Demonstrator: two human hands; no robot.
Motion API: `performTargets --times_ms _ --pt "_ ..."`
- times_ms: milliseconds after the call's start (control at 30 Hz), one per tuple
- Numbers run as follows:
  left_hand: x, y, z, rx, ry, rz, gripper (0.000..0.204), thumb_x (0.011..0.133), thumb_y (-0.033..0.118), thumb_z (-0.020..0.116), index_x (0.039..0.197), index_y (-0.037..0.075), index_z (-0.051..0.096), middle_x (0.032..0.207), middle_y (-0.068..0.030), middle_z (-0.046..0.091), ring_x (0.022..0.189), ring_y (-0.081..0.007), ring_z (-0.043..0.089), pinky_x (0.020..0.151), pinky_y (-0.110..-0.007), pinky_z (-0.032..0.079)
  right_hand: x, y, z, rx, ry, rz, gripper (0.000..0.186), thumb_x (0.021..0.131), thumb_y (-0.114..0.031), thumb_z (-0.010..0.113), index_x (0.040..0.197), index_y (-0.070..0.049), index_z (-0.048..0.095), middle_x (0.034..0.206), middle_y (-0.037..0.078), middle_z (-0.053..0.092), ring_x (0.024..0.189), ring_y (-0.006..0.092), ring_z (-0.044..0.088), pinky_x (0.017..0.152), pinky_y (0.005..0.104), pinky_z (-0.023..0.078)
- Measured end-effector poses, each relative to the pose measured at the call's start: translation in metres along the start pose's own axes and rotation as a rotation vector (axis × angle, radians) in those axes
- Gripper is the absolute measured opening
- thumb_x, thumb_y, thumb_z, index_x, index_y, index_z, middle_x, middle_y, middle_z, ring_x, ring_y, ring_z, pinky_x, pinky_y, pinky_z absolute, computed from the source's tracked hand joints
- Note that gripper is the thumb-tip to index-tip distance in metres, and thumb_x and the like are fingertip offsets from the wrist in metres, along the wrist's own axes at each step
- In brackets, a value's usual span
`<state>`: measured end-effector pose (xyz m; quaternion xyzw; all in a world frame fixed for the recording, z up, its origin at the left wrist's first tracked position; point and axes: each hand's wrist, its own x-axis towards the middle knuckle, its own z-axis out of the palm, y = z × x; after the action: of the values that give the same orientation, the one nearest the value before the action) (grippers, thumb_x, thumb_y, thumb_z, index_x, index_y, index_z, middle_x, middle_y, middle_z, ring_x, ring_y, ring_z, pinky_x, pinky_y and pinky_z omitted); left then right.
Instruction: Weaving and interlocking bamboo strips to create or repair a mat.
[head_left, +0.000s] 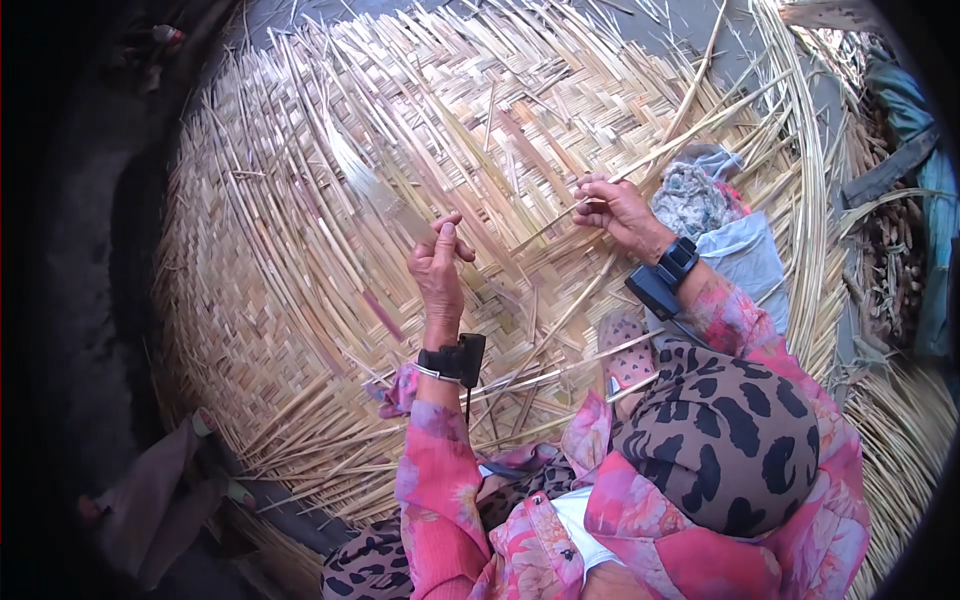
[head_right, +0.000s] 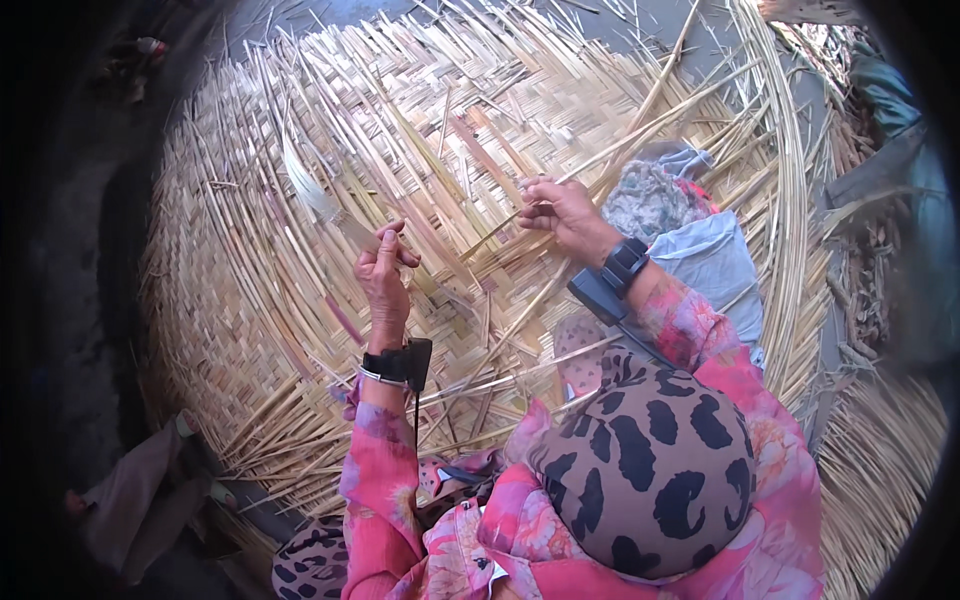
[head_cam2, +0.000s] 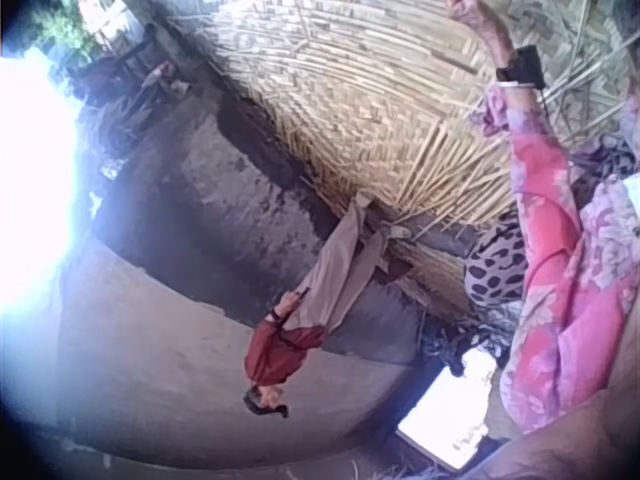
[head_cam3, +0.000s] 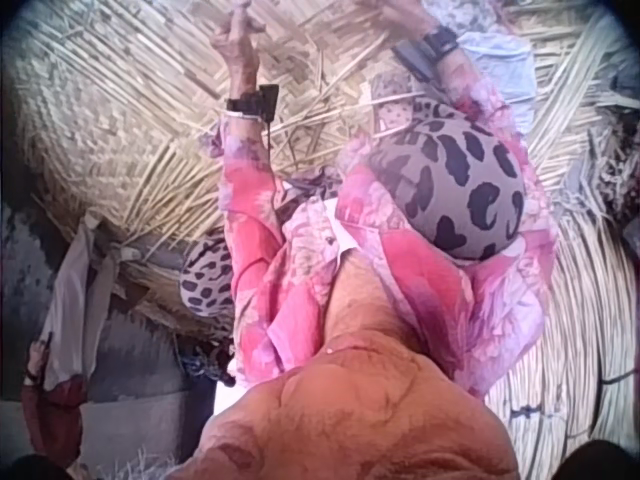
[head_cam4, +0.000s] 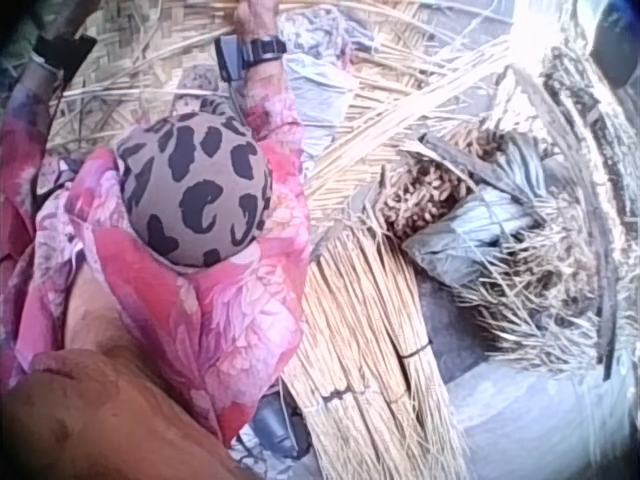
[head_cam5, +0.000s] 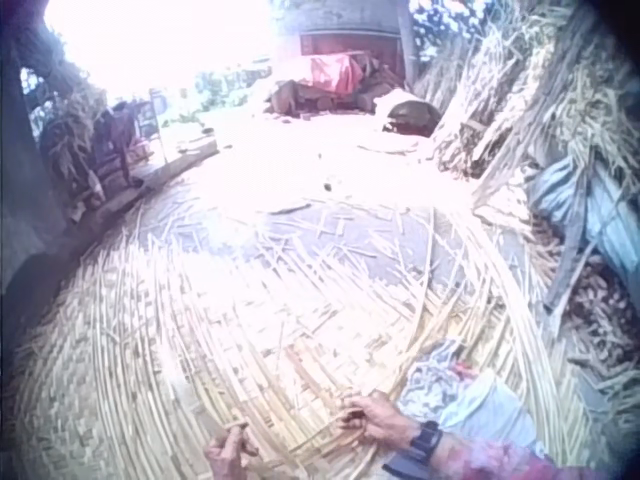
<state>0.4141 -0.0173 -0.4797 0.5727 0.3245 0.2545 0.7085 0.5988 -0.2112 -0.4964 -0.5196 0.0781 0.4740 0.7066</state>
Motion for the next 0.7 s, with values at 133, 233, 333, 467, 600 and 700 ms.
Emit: performTargets --times_ms 133,233,333,467,600,700 --pt "-0.001 0.001 -0.001 0.063 -0.059 -0.008 0.024 0.091 0.018 0.053 0.102 -0.001 0.063 0.064 -0.0025 0.058 0.058 -0.0078 0.054 0.058 -0.023 0.046 -0.017 -0.008 -0.013 -0.055 -0.036 -0.080 0.026 0.084 -0.019 0.064 0.098 0.002 0.057 0.089 0.010 0.062 0.077 0.0188 0.065 0.058 0.0284 0.056" --pt "-0.002 -0.003 0.012 0.174 -0.226 -0.149 0.027 0.088 0.016 0.057 0.109 -0.001 0.060 0.078 -0.0061 0.064 0.070 -0.0117 0.060 0.067 -0.026 0.049 -0.022 -0.005 -0.014 -0.240 0.162 -0.083 0.024 0.084 -0.021 0.064 0.094 0.001 0.059 0.082 0.007 0.063 0.070 0.0159 0.064 0.056 0.0259 0.054" --pt "0.001 -0.031 0.008 0.493 -0.436 0.072 0.041 0.082 0.014 0.064 0.119 0.001 0.055 0.101 -0.0090 0.064 0.092 -0.0163 0.060 0.080 -0.029 0.048 -0.031 -0.019 0.033 -0.446 -0.009 -0.287 0.025 0.083 -0.022 0.065 0.092 0.002 0.063 0.075 0.006 0.063 0.060 0.0090 0.059 0.055 0.0213 0.049" --pt "0.000 -0.032 0.028 0.571 -0.444 0.014 0.027 0.079 0.012 0.066 0.103 0.001 0.064 0.083 -0.0054 0.065 0.076 -0.0104 0.058 0.066 -0.025 0.046 -0.021 -0.045 0.055 -0.526 -0.209 -0.286 0.029 0.082 -0.021 0.066 0.099 0.002 0.061 0.082 0.006 0.064 0.069 0.0101 0.061 0.062 0.0232 0.051" --pt "-0.004 -0.036 0.039 0.478 -0.232 -0.064 0.013 0.076 0.012 0.068 0.082 0.001 0.068 0.059 0.0023 0.056 0.056 -0.0051 0.047 0.052 -0.023 0.039 0.017 -0.034 0.043 -0.558 -0.465 -0.102 0.033 0.079 -0.013 0.065 0.107 0.002 0.059 0.093 0.008 0.064 0.087 0.0147 0.062 0.072 0.0266 0.053" --pt "-0.002 -0.045 0.038 0.529 -0.241 -0.010 0.015 0.075 0.015 0.070 0.081 0.002 0.068 0.059 0.0032 0.056 0.056 -0.0046 0.048 0.051 -0.024 0.039 0.068 0.006 0.021 -0.990 -0.412 -0.245 0.025 0.075 -0.007 0.062 0.099 -0.001 0.061 0.087 0.009 0.064 0.081 0.0172 0.062 0.065 0.0286 0.051"
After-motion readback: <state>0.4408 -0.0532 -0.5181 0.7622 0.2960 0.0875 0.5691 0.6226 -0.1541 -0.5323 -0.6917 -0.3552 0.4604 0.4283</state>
